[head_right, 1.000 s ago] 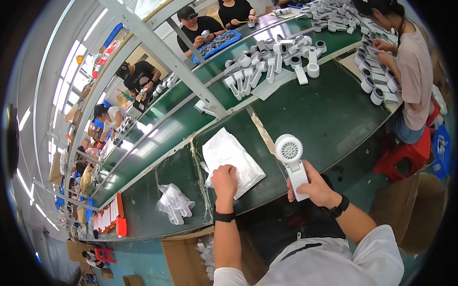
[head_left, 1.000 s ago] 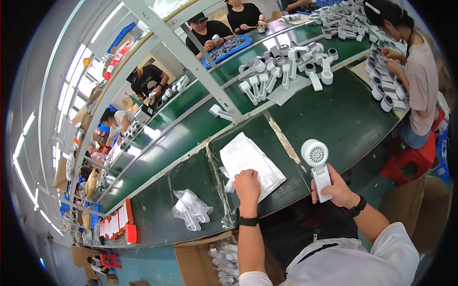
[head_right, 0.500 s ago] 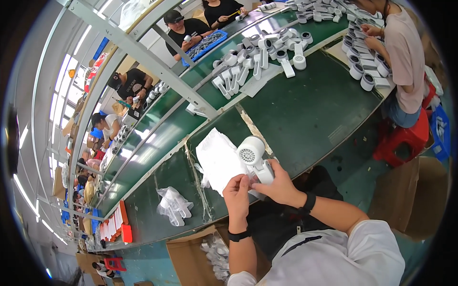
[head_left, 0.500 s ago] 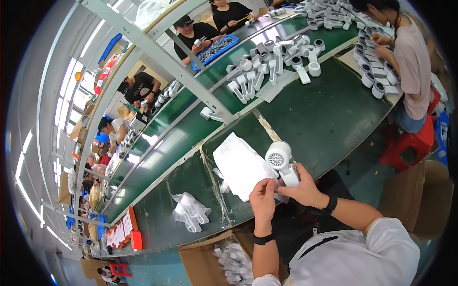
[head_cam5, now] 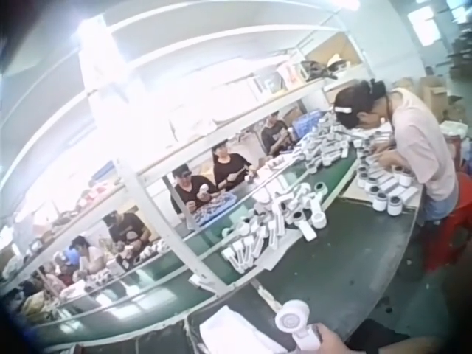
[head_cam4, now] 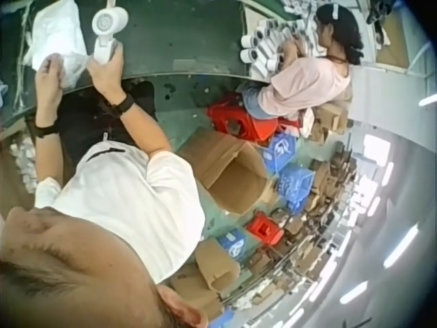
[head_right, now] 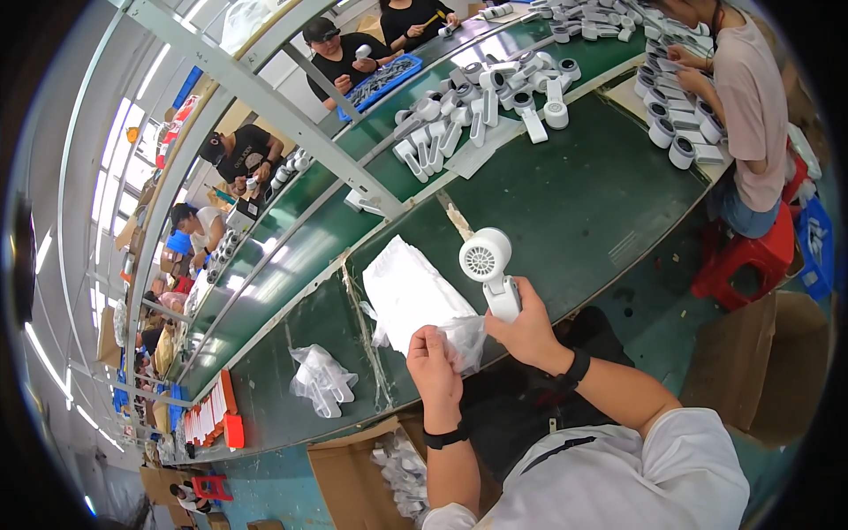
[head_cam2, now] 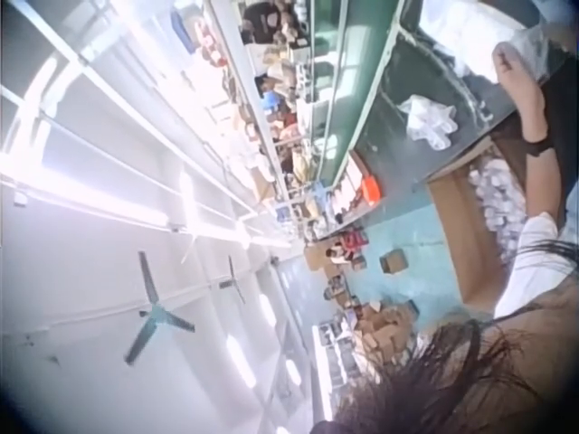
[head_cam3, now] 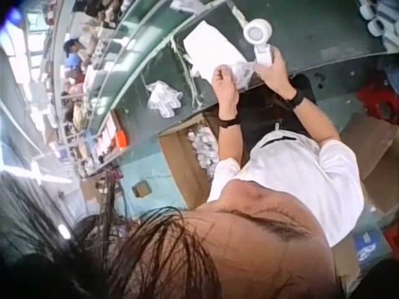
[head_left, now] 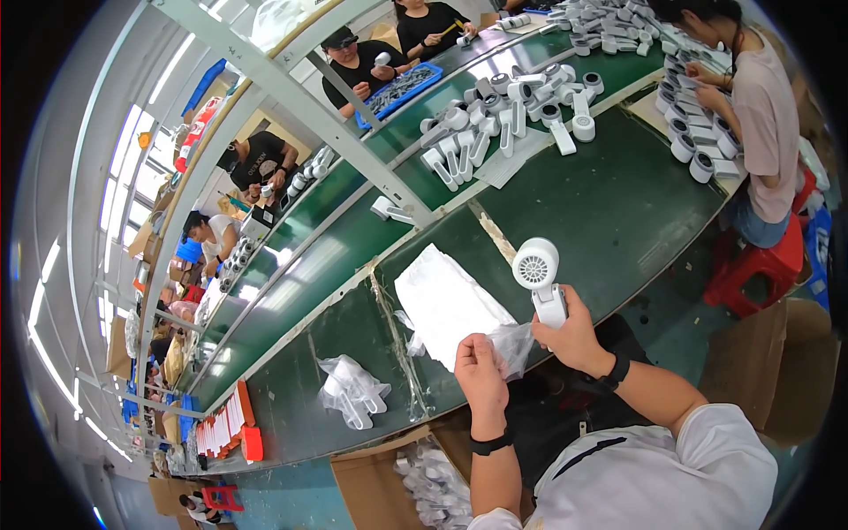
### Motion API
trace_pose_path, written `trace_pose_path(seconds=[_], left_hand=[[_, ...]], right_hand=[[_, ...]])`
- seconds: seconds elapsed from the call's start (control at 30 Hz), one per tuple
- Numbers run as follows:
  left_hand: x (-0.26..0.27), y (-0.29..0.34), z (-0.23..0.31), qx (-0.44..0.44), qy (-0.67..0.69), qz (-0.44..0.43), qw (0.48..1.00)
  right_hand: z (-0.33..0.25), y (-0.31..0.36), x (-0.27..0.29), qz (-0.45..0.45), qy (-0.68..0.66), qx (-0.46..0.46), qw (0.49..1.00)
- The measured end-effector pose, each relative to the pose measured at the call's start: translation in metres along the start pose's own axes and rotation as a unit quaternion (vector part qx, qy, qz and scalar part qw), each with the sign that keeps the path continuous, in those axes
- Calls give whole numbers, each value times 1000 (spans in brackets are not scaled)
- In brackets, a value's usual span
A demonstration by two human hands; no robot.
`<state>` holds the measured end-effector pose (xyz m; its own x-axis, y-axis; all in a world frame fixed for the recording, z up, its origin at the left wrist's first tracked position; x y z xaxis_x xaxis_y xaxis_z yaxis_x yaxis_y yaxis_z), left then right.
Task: The person bags handheld fans by sliding each fan into a plastic bag and placing it into a cardboard box. After repeating this several times, the person adjusts a stack of plastic bags on the table.
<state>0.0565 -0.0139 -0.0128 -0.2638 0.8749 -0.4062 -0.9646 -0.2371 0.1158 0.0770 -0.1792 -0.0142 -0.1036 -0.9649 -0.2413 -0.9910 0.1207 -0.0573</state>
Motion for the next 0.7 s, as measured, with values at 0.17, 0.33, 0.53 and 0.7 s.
trace_pose_path(seconds=[0.17, 0.33, 0.53, 0.7], left_hand=[[-4, 7, -4, 34, -156, -55, 986], [-15, 5, -3, 21, -61, 13, 998], [-32, 12, -2, 52, 35, 45, 997], [-37, 4, -6, -54, -112, 30, 992]], right_hand=[[-21, -1, 4, -18, -76, -41, 996], [-12, -1, 18, -4, -13, -19, 1000], [-28, 16, 45, -83, 59, 38, 994], [-70, 28, 80, -352, 56, -60, 932]])
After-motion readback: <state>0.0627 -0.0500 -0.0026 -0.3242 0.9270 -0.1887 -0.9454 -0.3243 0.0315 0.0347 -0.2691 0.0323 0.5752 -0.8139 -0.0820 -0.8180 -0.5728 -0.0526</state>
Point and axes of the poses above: each hand's wrist, its own y-axis away from the middle knuckle, its own x-axis out of the back of the hand, z = x × y, the point moved 3 cm from there along -y, towards the middle knuckle
